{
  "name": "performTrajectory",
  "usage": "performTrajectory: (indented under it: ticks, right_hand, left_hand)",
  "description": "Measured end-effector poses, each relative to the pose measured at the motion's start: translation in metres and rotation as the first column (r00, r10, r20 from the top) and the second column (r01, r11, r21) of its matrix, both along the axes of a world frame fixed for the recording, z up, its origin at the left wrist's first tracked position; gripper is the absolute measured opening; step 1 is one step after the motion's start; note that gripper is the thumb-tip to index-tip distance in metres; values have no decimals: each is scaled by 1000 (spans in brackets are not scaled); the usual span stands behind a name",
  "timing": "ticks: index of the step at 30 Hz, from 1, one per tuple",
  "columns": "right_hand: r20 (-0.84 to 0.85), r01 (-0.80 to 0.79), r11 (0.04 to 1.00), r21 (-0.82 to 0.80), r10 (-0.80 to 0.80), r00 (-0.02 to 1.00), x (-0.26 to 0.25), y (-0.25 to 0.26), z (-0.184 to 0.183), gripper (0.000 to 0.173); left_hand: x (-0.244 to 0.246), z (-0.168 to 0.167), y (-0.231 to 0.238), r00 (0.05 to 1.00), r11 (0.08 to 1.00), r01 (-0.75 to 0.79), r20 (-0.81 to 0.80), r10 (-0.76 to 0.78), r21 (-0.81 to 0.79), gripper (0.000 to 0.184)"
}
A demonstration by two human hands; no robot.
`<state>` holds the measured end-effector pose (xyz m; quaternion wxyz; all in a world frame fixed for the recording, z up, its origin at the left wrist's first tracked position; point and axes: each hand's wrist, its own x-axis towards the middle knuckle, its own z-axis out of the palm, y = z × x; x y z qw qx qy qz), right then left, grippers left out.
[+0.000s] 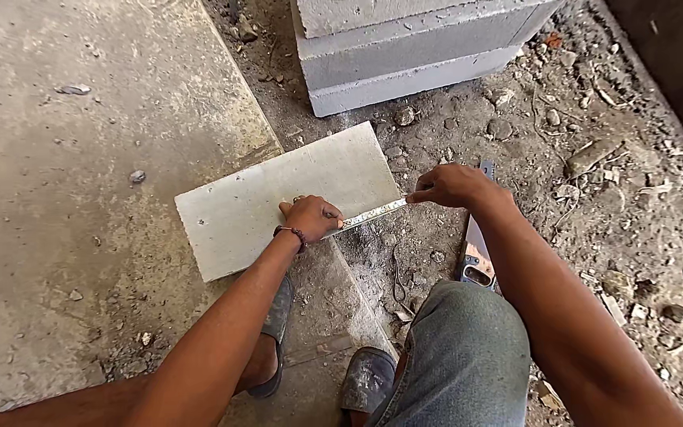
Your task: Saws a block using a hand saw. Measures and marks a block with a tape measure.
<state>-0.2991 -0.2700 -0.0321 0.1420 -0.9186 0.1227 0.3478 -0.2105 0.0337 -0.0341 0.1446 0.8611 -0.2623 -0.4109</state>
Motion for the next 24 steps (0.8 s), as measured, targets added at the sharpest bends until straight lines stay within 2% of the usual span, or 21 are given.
performTrajectory:
  ticks: [10, 17, 24]
  right_hand:
    - [14, -22, 1000, -4, 22, 1000, 3, 2, 3, 48]
    - [68, -46, 999, -7, 47, 997, 7, 0, -5, 47]
    - [80, -27, 1000, -6, 27, 996, 11, -1, -2, 47]
  left_hand:
    - [0, -10, 8, 995, 994, 87, 43, -84, -67, 13]
    - [-4, -16, 11, 997, 990, 53, 69, -44, -132, 12]
    - [-5, -23, 18, 997, 964, -15, 67, 34, -267, 13]
